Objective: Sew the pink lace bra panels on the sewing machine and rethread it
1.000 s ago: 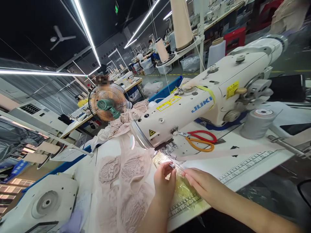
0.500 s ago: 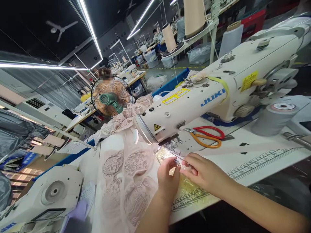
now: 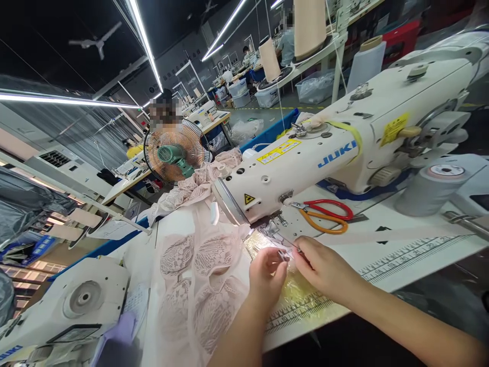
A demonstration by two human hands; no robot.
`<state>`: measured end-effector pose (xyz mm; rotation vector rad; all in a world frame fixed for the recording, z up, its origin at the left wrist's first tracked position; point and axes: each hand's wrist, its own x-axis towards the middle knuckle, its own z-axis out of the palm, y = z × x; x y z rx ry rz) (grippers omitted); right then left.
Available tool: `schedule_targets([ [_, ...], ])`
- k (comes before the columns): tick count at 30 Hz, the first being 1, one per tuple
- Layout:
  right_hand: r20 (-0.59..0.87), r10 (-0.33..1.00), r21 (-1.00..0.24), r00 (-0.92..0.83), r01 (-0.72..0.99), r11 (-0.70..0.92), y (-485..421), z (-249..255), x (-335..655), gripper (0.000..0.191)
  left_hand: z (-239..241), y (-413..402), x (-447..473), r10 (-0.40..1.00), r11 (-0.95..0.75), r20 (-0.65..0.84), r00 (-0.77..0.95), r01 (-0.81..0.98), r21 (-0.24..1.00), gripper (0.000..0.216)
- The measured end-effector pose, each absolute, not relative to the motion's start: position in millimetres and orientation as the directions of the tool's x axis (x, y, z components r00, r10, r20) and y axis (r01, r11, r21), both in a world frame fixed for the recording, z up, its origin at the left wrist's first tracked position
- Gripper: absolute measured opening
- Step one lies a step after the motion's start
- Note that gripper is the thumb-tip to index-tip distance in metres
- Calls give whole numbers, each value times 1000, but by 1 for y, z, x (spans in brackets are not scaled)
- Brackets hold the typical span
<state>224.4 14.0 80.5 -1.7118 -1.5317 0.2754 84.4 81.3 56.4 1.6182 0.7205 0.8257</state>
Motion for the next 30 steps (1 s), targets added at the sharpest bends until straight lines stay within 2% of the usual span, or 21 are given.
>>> schedule_targets([
  [2,319,922,-679,219,731,61,15,81,226,20,63,81,88,777,187,-89,623,-93,978,28],
  [4,310,934,-678,177,730,86,18,81,226,20,68,82,90,683,503,-269,679,-170,847,36],
  [6,313,943,-652,118,748,123,21,83,225,19,72,84,90,592,685,-353,724,-222,694,40],
  [8,308,950,-608,52,779,154,24,86,223,19,72,85,90,543,771,-394,742,-254,584,36],
  [10,293,956,-570,-6,802,179,26,91,221,20,70,86,89,521,812,-437,733,-270,517,27],
  [13,284,957,-555,-56,805,212,27,99,219,22,67,87,90,520,832,-501,692,-279,479,16],
  [18,356,929,-594,-103,742,310,27,118,217,19,66,89,92,511,853,-560,652,-307,421,21],
  [23,520,843,-533,-140,718,448,28,147,216,14,65,91,89,506,855,-553,662,-297,426,11],
  [27,563,819,-501,-109,743,443,23,169,219,9,69,93,86,542,830,-543,642,-308,465,2],
  [30,545,837,-530,-59,749,398,11,180,226,15,72,93,85,583,801,-533,613,-322,505,9],
])
